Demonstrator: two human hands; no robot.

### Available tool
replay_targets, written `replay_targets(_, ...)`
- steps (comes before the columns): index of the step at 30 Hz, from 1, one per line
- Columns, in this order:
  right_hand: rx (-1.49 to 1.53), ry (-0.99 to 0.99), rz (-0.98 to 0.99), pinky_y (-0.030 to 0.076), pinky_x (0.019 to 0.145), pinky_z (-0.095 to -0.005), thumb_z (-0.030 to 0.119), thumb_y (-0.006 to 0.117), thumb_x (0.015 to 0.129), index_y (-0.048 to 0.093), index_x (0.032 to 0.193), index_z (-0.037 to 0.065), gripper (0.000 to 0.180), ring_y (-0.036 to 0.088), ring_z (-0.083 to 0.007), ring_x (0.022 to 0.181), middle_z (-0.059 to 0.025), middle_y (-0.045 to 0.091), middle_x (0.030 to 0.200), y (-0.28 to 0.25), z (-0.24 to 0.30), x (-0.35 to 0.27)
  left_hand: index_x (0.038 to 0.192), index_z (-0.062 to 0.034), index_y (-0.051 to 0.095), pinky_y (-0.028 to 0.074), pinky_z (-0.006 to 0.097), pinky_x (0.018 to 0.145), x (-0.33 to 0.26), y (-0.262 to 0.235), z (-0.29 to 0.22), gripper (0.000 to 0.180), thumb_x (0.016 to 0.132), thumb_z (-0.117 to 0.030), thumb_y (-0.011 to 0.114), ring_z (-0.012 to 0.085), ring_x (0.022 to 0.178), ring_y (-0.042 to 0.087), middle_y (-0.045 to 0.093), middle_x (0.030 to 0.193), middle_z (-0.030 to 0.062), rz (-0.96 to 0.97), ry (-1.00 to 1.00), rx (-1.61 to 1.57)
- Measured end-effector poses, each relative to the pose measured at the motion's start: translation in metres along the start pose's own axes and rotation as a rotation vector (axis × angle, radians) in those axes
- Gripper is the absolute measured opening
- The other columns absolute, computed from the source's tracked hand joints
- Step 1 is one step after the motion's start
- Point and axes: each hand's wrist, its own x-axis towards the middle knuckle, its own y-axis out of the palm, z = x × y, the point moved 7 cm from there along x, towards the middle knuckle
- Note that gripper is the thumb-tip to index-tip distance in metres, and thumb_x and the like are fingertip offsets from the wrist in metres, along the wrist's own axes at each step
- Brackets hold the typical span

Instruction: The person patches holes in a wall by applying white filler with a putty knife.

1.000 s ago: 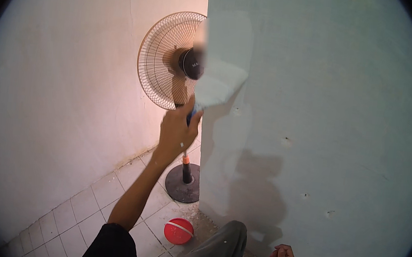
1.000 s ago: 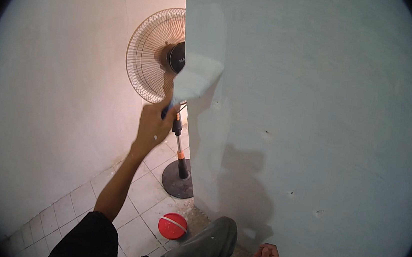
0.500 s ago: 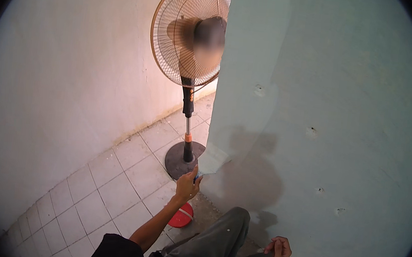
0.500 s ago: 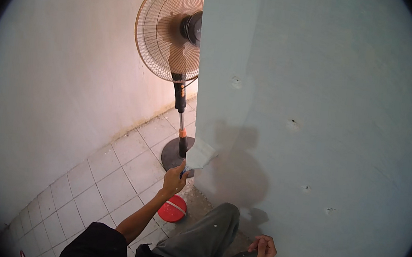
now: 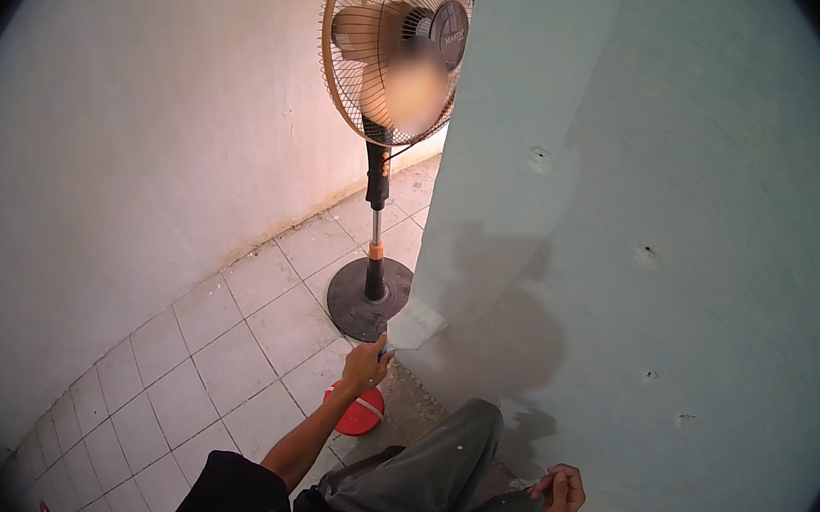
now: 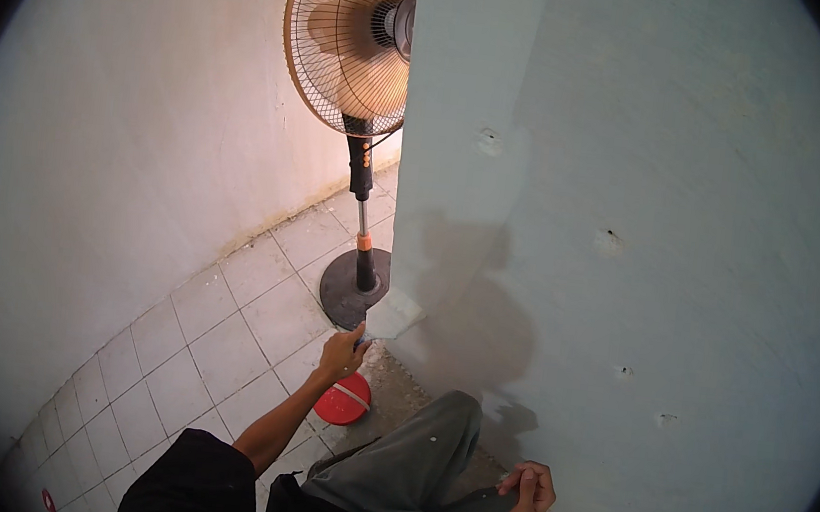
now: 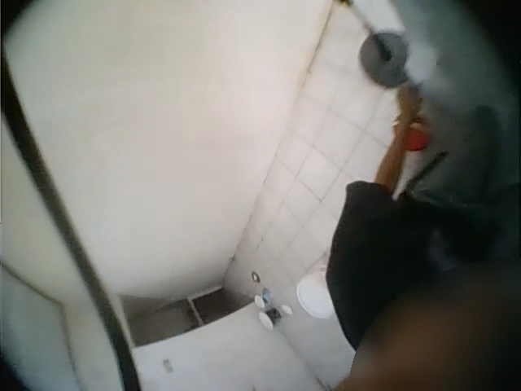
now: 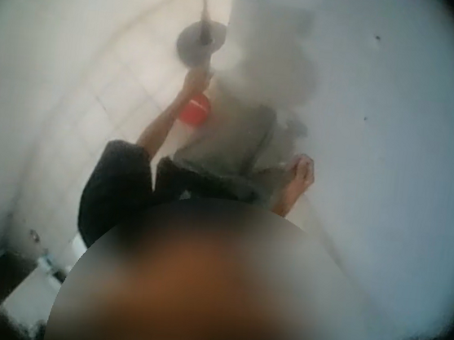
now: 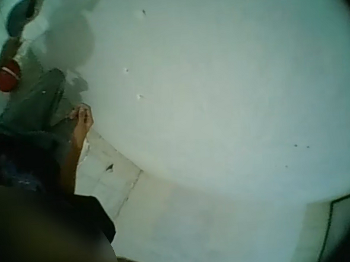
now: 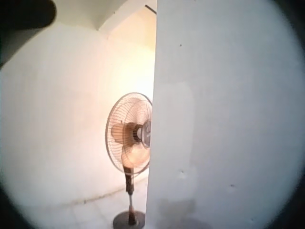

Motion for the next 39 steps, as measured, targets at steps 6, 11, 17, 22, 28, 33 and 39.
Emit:
replay_targets(6, -0.005, -0.008, -0.026, 0.042, 0.054, -0.0265, 0.017, 0.05, 0.097, 0.058, 0.086, 0.0, 0.021, 0.047, -0.0121, 0.053, -0.0047, 0.051, 0.061, -0.009, 0.001, -0.004, 0.12, -0.0036, 0.059, 0.049, 0.05, 0.069, -0.001, -0.011, 0.023, 0.043, 0.084, -0.027, 0.063, 0.0405, 0.077, 0.063, 0.065, 0.08, 0.0229, 0.059, -0.067, 0.021)
replay_targets(11, -0.014, 0.0, -0.03, 0.045, 0.055, -0.0276, 0.017, 0.05, 0.097, 0.057, 0.088, 0.002, 0.019, 0.046, -0.0114, 0.053, -0.0038, 0.049, 0.062, -0.022, -0.005, -0.007, 0.119, -0.0057, 0.06, 0.049, 0.05, 0.07, 0.013, -0.025, 0.0, 0.043, 0.082, -0.028, 0.064, 0.0404, 0.078, 0.064, 0.065, 0.079, 0.0229, 0.099, -0.026, 0.1)
replay_targets(17, 0.008, -0.002, -0.053, 0.042, 0.054, -0.0262, 0.017, 0.05, 0.097, 0.058, 0.087, 0.0, 0.021, 0.047, -0.012, 0.053, -0.0046, 0.051, 0.061, -0.026, -0.001, -0.01, 0.117, -0.0063, 0.063, 0.05, 0.048, 0.07, 0.029, -0.07, -0.039, 0.042, 0.081, -0.027, 0.066, 0.0395, 0.078, 0.065, 0.065, 0.077, 0.0227, 0.073, -0.024, 0.073)
replay_targets(22, -0.003, 0.012, -0.036, 0.044, 0.055, -0.0271, 0.018, 0.05, 0.097, 0.058, 0.089, 0.001, 0.02, 0.046, -0.0117, 0.053, -0.0037, 0.05, 0.062, -0.027, -0.004, -0.011, 0.119, -0.006, 0.063, 0.048, 0.045, 0.067, 0.037, -0.122, -0.082, 0.044, 0.08, -0.026, 0.068, 0.0387, 0.07, 0.064, 0.062, 0.073, 0.0235, -0.016, 0.01, 0.043)
replay_targets(28, 0.003, -0.009, -0.033, 0.044, 0.055, -0.0268, 0.019, 0.05, 0.097, 0.058, 0.089, 0.001, 0.021, 0.046, -0.0113, 0.053, -0.0034, 0.05, 0.062, -0.033, -0.006, -0.013, 0.121, -0.0061, 0.062, 0.042, 0.039, 0.057, 0.041, -0.167, -0.116, 0.046, 0.08, -0.025, 0.069, 0.031, 0.052, 0.052, 0.055, 0.061, 0.0197, -0.107, 0.06, -0.037)
replay_targets(33, 0.014, -0.008, -0.049, 0.043, 0.055, -0.0263, 0.02, 0.051, 0.097, 0.058, 0.089, 0.001, 0.022, 0.046, -0.0108, 0.054, -0.0032, 0.05, 0.062, -0.039, -0.006, -0.017, 0.122, -0.0075, 0.062, 0.041, 0.038, 0.055, 0.029, -0.171, -0.113, 0.045, 0.08, -0.024, 0.069, 0.0277, 0.047, 0.048, 0.053, 0.058, 0.0192, -0.166, 0.106, -0.086)
replay_targets(39, -0.003, -0.005, -0.059, 0.042, 0.055, -0.0255, 0.02, 0.05, 0.098, 0.058, 0.089, 0.001, 0.022, 0.046, -0.0102, 0.054, -0.0028, 0.05, 0.063, -0.05, -0.009, -0.02, 0.107, -0.0068, 0.069, 0.046, 0.042, 0.06, 0.004, -0.136, -0.088, 0.036, 0.077, -0.028, 0.071, 0.0323, 0.06, 0.061, 0.061, 0.066, 0.0193, -0.138, 0.01, -0.055)
